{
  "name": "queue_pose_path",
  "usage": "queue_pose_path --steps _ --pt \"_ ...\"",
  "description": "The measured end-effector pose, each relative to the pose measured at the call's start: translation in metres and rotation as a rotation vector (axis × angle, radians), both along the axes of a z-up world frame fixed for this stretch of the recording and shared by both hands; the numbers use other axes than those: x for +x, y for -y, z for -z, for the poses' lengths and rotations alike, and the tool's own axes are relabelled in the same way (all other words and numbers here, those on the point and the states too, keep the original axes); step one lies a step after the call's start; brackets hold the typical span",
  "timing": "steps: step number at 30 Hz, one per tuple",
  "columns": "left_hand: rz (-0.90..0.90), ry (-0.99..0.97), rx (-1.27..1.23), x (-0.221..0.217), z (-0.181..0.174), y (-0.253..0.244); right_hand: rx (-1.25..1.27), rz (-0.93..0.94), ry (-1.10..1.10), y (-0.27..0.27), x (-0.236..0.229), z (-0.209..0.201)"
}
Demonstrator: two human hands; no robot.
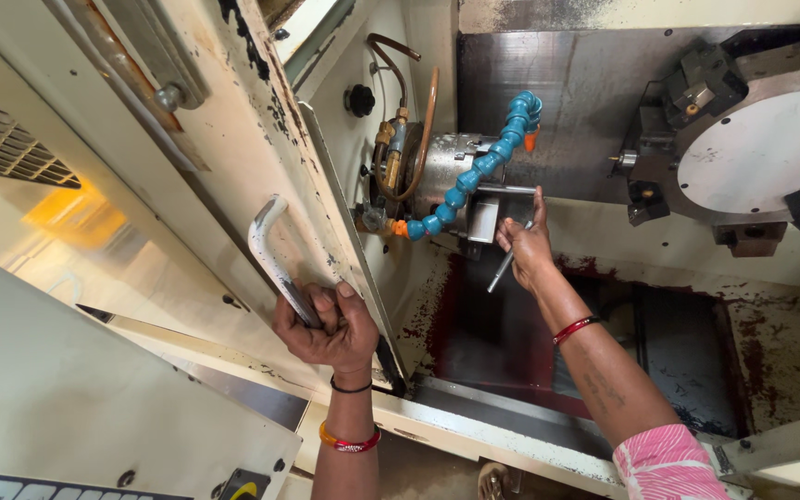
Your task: The person opens a machine door, uses a hex key to adjust internal components, and then closes the door. The task involves precise tool manipulation inside the machine.
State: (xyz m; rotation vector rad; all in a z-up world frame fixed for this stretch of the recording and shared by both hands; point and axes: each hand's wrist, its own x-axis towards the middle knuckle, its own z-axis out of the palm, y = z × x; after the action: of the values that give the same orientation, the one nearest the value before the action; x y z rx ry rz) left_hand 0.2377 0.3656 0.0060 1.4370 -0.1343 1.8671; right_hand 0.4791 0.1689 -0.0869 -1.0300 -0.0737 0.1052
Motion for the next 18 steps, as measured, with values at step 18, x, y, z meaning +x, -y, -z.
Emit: queue_pose_path --steps 18 --pt "0.253 -0.052 -0.097 -0.108 -0.037 0.036 -0.62 -0.156 0.109 0.039 -0.203 -0.058"
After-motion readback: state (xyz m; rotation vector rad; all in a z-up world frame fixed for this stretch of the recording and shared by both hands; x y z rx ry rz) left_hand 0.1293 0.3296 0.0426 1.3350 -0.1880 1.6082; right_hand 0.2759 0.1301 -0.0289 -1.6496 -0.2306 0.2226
